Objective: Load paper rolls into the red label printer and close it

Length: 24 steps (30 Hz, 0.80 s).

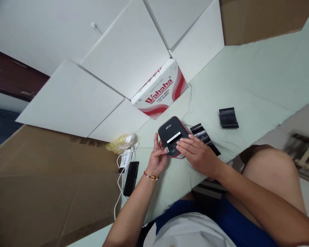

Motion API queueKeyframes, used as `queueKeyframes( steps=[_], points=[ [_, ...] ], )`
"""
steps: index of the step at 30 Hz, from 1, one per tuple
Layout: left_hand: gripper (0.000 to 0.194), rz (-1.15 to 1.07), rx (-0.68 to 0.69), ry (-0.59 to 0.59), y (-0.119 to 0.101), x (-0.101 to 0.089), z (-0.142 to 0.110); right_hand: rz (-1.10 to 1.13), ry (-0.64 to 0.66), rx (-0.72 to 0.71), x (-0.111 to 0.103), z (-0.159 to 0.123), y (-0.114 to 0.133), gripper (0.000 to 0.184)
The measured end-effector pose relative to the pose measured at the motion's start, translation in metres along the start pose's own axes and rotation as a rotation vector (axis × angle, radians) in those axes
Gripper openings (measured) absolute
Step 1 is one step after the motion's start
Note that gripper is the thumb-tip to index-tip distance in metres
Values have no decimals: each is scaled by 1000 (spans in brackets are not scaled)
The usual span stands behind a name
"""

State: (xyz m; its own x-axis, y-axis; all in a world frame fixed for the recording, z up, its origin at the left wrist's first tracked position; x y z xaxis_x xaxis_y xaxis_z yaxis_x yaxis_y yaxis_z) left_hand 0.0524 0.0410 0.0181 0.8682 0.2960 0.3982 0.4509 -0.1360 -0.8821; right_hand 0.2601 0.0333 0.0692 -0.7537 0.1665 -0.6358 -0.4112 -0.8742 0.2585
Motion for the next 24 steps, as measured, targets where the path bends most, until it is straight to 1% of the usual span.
queueKeyframes(
  steps=[4,8,11,13,20,22,23,24],
  points=[
    [109,4,7,65,6,3,1,25,-24,6,0,-3,-1,47],
    [106,143,55,132,8,7,1,49,-38,19,0,-3,-1,49],
    [100,259,95,125,7,7,1,52,-27,24,-1,-1,-2,47],
    [98,293,111,107,8,7,0,51,-19,30,-2,0,-2,46],
    [94,214,126,120,12,8,-1,62,13,47,-10,9,2,37],
    [92,193,109,131,12,5,-2,76,25,59,-16,19,0,28],
    [90,187,100,135,12,4,-3,79,50,70,-19,27,-1,21],
    [89,183,96,131,11,1,-4,71,97,87,-19,36,-4,19]
  ],
)
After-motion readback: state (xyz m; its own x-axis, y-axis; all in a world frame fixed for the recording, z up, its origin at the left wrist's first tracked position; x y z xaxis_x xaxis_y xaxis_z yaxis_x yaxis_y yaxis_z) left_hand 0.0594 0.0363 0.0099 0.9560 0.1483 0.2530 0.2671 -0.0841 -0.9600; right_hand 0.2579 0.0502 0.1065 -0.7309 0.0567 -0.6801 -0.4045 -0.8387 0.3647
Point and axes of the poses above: each hand's wrist, its own z-axis towards the middle knuckle, its own x-axis out of the palm, y = z × x, the point moved 7 cm from there along z, towards the middle knuckle, and after that the axes turned 4 degrees about -z, right-handed, at the moved point
